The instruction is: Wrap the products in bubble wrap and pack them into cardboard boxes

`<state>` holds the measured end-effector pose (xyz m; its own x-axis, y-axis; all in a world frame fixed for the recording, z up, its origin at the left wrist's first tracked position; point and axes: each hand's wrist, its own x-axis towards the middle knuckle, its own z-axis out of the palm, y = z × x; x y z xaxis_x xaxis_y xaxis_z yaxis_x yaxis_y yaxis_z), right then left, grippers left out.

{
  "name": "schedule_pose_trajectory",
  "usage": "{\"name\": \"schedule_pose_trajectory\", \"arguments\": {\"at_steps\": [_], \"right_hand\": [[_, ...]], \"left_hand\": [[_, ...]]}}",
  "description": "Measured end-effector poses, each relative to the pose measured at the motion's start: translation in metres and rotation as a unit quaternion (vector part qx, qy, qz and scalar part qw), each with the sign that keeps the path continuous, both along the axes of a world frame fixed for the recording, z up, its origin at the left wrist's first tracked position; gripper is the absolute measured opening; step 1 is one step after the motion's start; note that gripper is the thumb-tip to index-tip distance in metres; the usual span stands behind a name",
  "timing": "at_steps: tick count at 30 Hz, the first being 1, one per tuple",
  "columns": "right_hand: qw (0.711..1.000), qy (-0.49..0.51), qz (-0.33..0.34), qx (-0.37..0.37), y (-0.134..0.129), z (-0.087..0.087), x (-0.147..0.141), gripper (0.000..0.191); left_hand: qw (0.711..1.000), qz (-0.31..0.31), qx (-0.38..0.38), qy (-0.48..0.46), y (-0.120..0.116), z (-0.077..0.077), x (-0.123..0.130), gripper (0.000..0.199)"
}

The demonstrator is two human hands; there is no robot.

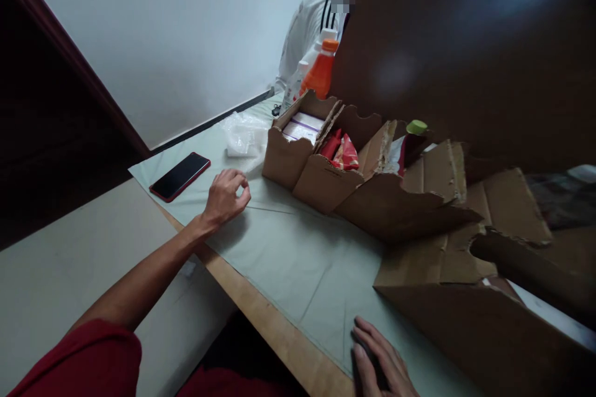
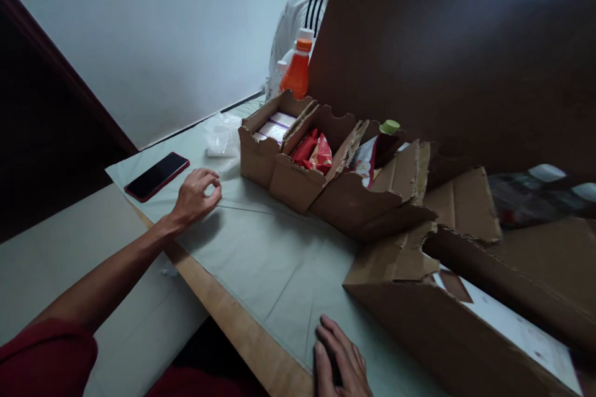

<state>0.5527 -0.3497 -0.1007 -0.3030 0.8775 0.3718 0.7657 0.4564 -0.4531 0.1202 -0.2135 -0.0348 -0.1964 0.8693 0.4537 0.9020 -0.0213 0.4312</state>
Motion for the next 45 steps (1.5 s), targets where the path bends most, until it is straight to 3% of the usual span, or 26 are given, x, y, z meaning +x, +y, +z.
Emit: {"name": "schedule_pose_trajectory", "arguments": {"at_steps": [3, 8, 10, 12, 15, 17, 19, 23, 26, 29, 32, 34, 35, 38, 40, 45], "right_hand": [[1.000, 0.001, 0.007, 0.016, 0.001, 0.001, -0.004, 0.024], [0.999, -0.001, 0.001, 0.033, 0.001, 0.003, -0.010, 0.023], [0.999, 0.006, -0.002, 0.039, 0.000, 0.003, -0.010, 0.023], [0.999, 0.014, -0.005, 0.035, -0.001, 0.004, -0.010, 0.023], [0.999, 0.033, -0.019, 0.009, -0.003, 0.004, -0.011, 0.025], [0.998, 0.049, -0.033, -0.019, -0.005, 0.006, -0.012, 0.027], [0.995, 0.063, -0.050, -0.056, -0.008, 0.012, -0.016, 0.029], [0.978, 0.122, -0.067, -0.155, 0.000, 0.037, -0.033, 0.036], [0.962, 0.163, -0.033, -0.216, 0.026, 0.059, -0.059, 0.046], [0.954, 0.180, 0.004, -0.237, 0.063, 0.072, -0.088, 0.061], [0.961, 0.162, 0.022, -0.225, 0.089, 0.073, -0.112, 0.072], [0.970, 0.138, 0.047, -0.195, 0.098, 0.069, -0.121, 0.074], [0.974, 0.124, 0.061, -0.179, 0.102, 0.067, -0.124, 0.073], [0.987, 0.071, 0.075, -0.127, 0.113, 0.061, -0.128, 0.071], [0.994, 0.026, 0.052, -0.095, 0.125, 0.057, -0.130, 0.072], [0.991, -0.086, -0.023, -0.103, 0.158, 0.045, -0.150, 0.063]], "left_hand": [[1.000, 0.005, 0.017, 0.012, -0.009, -0.001, -0.001, 0.008], [1.000, 0.001, 0.017, 0.021, 0.041, -0.008, 0.001, 0.015], [0.999, -0.003, 0.024, 0.023, 0.046, -0.006, 0.004, 0.018], [0.999, -0.005, 0.043, 0.027, 0.028, -0.002, 0.007, 0.020], [0.996, -0.020, 0.084, 0.035, -0.032, 0.005, 0.018, 0.021], [0.988, -0.067, 0.137, 0.036, -0.072, 0.006, 0.034, 0.021], [0.977, -0.117, 0.176, 0.020, -0.097, 0.001, 0.056, 0.022], [0.968, -0.169, 0.185, -0.032, -0.102, -0.015, 0.099, 0.021], [0.961, -0.201, 0.181, -0.055, -0.109, -0.018, 0.114, 0.021], [0.966, -0.160, 0.198, -0.044, -0.138, -0.015, 0.100, 0.031], [0.977, 0.026, 0.214, 0.003, -0.166, -0.020, 0.061, 0.056], [0.977, 0.133, 0.164, -0.006, -0.169, -0.033, 0.029, 0.071], [0.979, 0.158, 0.126, -0.025, -0.167, -0.040, 0.014, 0.072], [0.982, 0.161, 0.054, -0.081, -0.153, -0.060, -0.018, 0.049], [0.980, 0.160, 0.074, -0.088, -0.148, -0.061, -0.027, 0.034], [0.960, 0.186, 0.203, -0.058, -0.158, -0.022, -0.026, 0.030]]}}
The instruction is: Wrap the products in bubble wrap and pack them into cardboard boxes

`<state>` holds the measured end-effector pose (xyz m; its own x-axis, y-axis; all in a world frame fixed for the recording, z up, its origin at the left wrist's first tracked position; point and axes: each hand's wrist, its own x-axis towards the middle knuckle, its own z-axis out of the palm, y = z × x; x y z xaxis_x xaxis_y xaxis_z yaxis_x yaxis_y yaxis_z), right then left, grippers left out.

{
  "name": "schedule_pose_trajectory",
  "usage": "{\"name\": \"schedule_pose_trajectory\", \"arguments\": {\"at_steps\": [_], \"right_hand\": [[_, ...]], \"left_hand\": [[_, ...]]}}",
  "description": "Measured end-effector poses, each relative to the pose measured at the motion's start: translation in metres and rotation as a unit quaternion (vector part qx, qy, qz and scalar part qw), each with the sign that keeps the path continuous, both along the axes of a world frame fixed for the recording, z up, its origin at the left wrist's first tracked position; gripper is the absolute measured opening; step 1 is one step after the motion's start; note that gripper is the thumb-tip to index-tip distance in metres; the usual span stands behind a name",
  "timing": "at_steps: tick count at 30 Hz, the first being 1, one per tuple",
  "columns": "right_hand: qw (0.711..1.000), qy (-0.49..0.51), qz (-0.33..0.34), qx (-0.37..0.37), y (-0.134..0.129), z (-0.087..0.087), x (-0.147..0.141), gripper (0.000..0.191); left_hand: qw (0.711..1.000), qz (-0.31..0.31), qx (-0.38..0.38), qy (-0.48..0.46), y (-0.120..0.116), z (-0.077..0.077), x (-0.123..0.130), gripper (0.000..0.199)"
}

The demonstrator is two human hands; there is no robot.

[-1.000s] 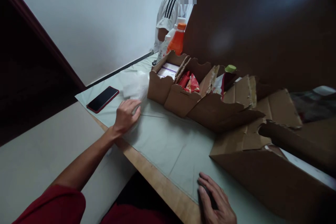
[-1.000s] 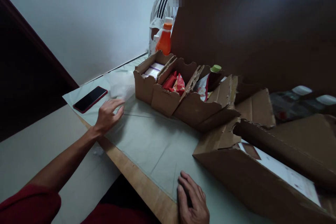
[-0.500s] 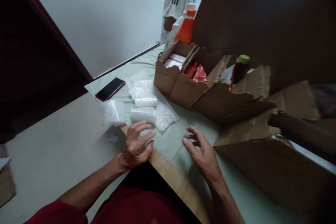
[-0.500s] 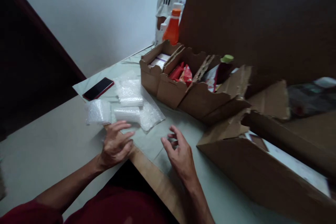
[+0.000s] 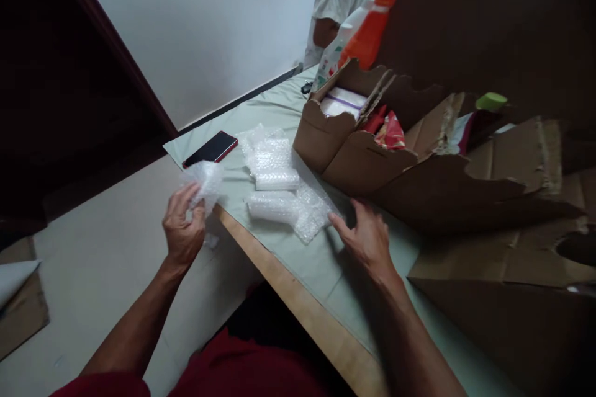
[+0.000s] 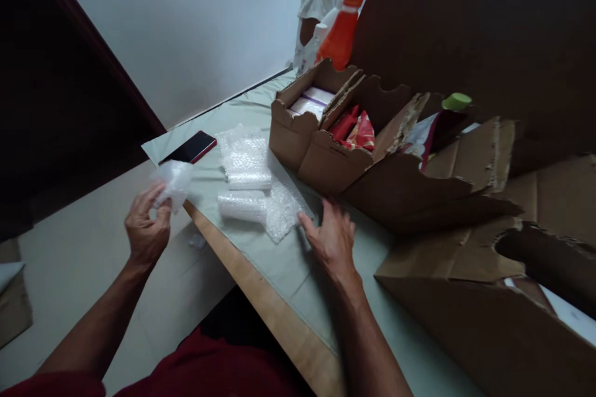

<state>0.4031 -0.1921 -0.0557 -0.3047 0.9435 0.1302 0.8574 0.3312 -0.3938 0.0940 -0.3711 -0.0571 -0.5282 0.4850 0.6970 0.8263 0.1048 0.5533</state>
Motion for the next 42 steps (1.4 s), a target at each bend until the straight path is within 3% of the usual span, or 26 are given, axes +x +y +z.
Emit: {"name": "schedule_pose_trajectory", "arguments": {"at_steps": [3, 6, 8, 12, 15, 18, 23, 27, 32, 38, 40, 42], "right_hand": [[1.000, 0.008, 0.015, 0.003, 0.006, -0.006, -0.020, 0.040], [0.997, 0.076, 0.024, 0.007, 0.002, -0.005, -0.036, 0.017], [0.988, 0.151, 0.041, -0.009, -0.004, 0.003, -0.042, 0.012], [0.949, 0.308, 0.063, -0.017, -0.018, 0.032, -0.043, 0.016], [0.928, 0.370, 0.024, 0.023, -0.023, 0.053, -0.030, 0.017], [0.922, 0.380, -0.040, 0.062, -0.023, 0.058, -0.003, 0.020], [0.933, 0.336, -0.121, 0.047, -0.025, 0.032, 0.051, 0.037], [0.933, 0.335, -0.131, -0.021, -0.037, 0.009, 0.077, 0.051], [0.965, 0.232, -0.119, -0.031, -0.047, -0.003, 0.083, 0.048], [0.983, 0.167, -0.075, 0.025, -0.049, -0.017, 0.081, 0.037], [0.983, 0.167, -0.072, 0.033, -0.049, -0.020, 0.082, 0.036], [0.983, 0.168, -0.072, 0.037, -0.050, -0.020, 0.084, 0.036]], "left_hand": [[0.998, -0.054, 0.005, 0.037, 0.009, 0.014, 0.018, 0.043], [0.975, -0.181, -0.114, 0.065, 0.037, 0.003, 0.044, 0.072], [0.961, -0.203, -0.175, 0.069, 0.058, -0.009, 0.055, 0.085], [0.972, -0.165, -0.164, 0.033, 0.089, -0.019, 0.047, 0.046], [0.982, -0.155, -0.105, -0.020, 0.098, -0.008, 0.023, 0.034], [0.988, -0.119, -0.069, -0.074, 0.104, 0.006, -0.002, 0.036], [0.999, -0.011, -0.010, -0.032, 0.131, 0.019, -0.036, 0.042], [0.999, 0.000, 0.005, 0.049, 0.168, 0.023, -0.043, 0.043], [0.994, 0.013, 0.038, 0.100, 0.196, 0.025, -0.040, 0.044], [0.986, 0.042, 0.108, 0.117, 0.219, 0.053, -0.071, 0.054], [0.988, 0.030, 0.086, 0.128, 0.222, 0.055, -0.071, 0.055], [0.990, -0.025, 0.001, 0.140, 0.214, 0.045, -0.057, 0.051]]}}
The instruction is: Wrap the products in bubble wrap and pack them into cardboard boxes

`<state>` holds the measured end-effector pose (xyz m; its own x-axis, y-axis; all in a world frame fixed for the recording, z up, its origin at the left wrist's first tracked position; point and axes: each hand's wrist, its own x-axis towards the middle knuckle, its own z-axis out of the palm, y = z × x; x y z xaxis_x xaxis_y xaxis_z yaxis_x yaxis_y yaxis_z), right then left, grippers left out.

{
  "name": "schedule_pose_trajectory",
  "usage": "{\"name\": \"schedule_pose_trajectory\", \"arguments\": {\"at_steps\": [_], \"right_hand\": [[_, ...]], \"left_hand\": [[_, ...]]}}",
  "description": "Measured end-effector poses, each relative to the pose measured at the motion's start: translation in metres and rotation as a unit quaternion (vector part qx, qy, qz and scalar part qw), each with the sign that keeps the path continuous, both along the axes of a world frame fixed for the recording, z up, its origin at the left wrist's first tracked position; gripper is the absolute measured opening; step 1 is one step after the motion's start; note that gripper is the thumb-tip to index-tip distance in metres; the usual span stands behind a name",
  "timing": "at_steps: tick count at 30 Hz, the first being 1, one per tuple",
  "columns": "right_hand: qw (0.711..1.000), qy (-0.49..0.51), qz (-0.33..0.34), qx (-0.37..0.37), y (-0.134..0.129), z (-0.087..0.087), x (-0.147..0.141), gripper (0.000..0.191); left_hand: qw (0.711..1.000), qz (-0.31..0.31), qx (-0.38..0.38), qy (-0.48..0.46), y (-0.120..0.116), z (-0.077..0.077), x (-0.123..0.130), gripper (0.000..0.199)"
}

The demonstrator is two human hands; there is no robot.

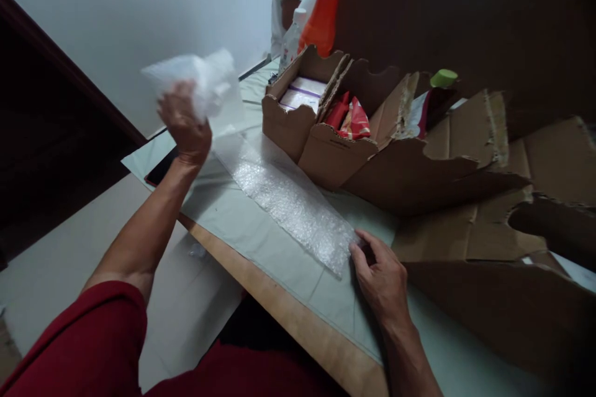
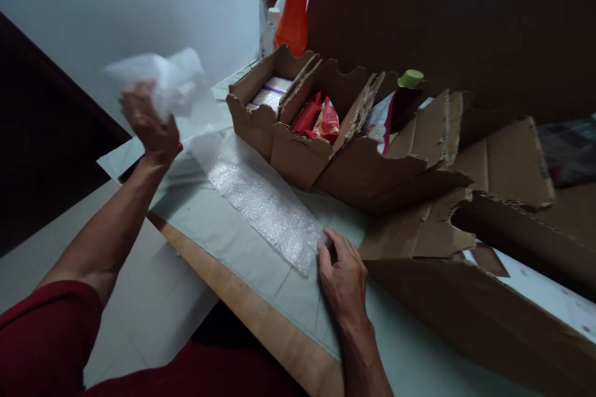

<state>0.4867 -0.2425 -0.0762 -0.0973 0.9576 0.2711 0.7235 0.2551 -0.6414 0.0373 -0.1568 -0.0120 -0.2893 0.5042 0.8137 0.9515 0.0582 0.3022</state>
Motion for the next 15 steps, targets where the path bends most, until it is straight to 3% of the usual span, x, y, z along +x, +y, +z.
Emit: {"name": "schedule_pose_trajectory", "arguments": {"at_steps": [3, 6, 10, 12, 15], "right_hand": [[1.000, 0.004, -0.002, 0.000, -0.001, 0.000, 0.001, 0.036], [1.000, 0.004, 0.010, 0.012, 0.000, -0.002, -0.001, 0.032], [0.998, -0.033, 0.012, 0.047, -0.001, 0.004, -0.009, 0.024], [0.996, -0.029, 0.009, 0.080, -0.008, 0.016, -0.014, 0.022], [0.992, 0.065, 0.008, 0.106, -0.028, 0.044, -0.020, 0.014]], "left_hand": [[0.972, -0.126, -0.197, 0.027, -0.032, -0.029, 0.036, 0.049], [0.953, -0.167, -0.254, 0.009, -0.069, -0.052, 0.059, 0.058], [0.952, -0.172, -0.251, -0.032, -0.082, -0.052, 0.052, 0.058], [0.948, -0.182, -0.254, -0.050, -0.076, -0.048, 0.044, 0.057], [0.943, -0.196, -0.259, -0.073, -0.070, -0.045, 0.035, 0.057]]}}
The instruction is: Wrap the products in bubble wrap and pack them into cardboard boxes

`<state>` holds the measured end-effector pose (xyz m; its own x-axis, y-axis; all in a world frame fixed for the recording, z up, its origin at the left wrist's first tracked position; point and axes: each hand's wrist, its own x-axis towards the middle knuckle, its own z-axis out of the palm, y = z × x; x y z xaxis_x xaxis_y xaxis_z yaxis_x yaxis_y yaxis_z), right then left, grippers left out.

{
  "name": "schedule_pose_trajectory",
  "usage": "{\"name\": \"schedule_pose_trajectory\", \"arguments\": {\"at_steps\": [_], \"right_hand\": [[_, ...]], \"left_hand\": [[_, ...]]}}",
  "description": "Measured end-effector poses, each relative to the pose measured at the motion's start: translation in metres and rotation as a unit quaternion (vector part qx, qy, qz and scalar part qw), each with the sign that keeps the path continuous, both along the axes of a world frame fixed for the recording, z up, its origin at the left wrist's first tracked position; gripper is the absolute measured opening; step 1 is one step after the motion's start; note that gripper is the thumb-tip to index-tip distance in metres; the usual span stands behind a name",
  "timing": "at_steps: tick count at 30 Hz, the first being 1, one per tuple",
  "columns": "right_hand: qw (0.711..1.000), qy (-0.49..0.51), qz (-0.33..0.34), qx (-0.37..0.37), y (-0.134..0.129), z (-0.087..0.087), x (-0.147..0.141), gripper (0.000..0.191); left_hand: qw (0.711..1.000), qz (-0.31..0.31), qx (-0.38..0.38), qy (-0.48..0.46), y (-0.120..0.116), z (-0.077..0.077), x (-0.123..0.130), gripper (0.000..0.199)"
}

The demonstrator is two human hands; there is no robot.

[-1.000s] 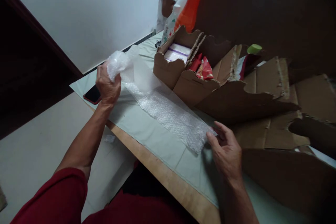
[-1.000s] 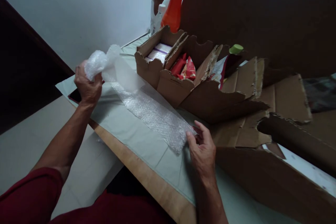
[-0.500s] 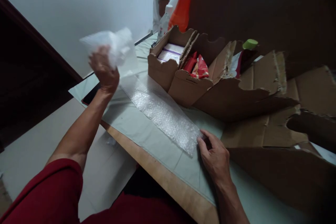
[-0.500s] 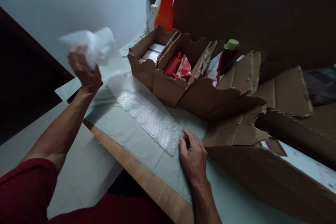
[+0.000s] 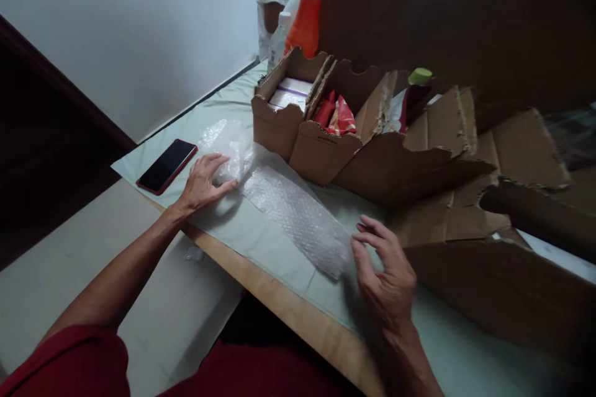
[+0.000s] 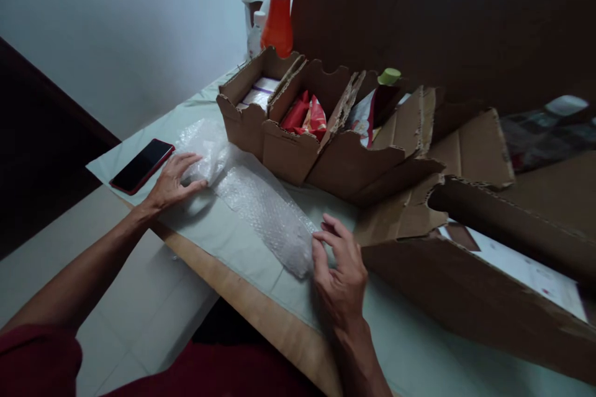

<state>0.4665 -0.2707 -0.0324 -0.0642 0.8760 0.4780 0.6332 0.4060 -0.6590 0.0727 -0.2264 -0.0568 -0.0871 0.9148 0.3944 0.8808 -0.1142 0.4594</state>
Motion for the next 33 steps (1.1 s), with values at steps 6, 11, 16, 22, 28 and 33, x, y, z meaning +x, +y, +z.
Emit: {"name": "schedule_pose_trajectory", "arguments": {"at_steps": [6, 11, 16, 22, 28, 33], "right_hand": [[0.993, 0.106, 0.029, -0.031, -0.030, 0.041, -0.003, 0.010], [0.961, 0.104, 0.247, -0.074, -0.040, 0.067, -0.024, 0.017], [0.945, 0.149, 0.273, -0.103, -0.035, 0.078, -0.025, 0.014], [0.985, -0.034, 0.061, -0.161, 0.046, 0.015, -0.022, 0.036], [0.949, -0.278, 0.004, -0.148, 0.077, -0.021, -0.050, 0.030], [0.972, -0.171, 0.025, -0.159, 0.066, -0.019, -0.041, 0.013]], "left_hand": [[0.998, -0.011, 0.065, 0.007, -0.034, 0.028, 0.015, 0.079], [0.962, -0.266, 0.049, -0.031, -0.074, 0.073, 0.078, 0.079], [0.863, -0.464, -0.090, -0.175, -0.086, 0.091, 0.103, 0.025], [0.885, -0.033, 0.102, -0.453, -0.041, 0.101, 0.022, 0.007], [0.907, 0.146, 0.060, -0.391, 0.037, 0.069, -0.018, 0.045], [0.994, 0.106, -0.015, -0.038, 0.019, 0.018, 0.005, 0.080]]}}
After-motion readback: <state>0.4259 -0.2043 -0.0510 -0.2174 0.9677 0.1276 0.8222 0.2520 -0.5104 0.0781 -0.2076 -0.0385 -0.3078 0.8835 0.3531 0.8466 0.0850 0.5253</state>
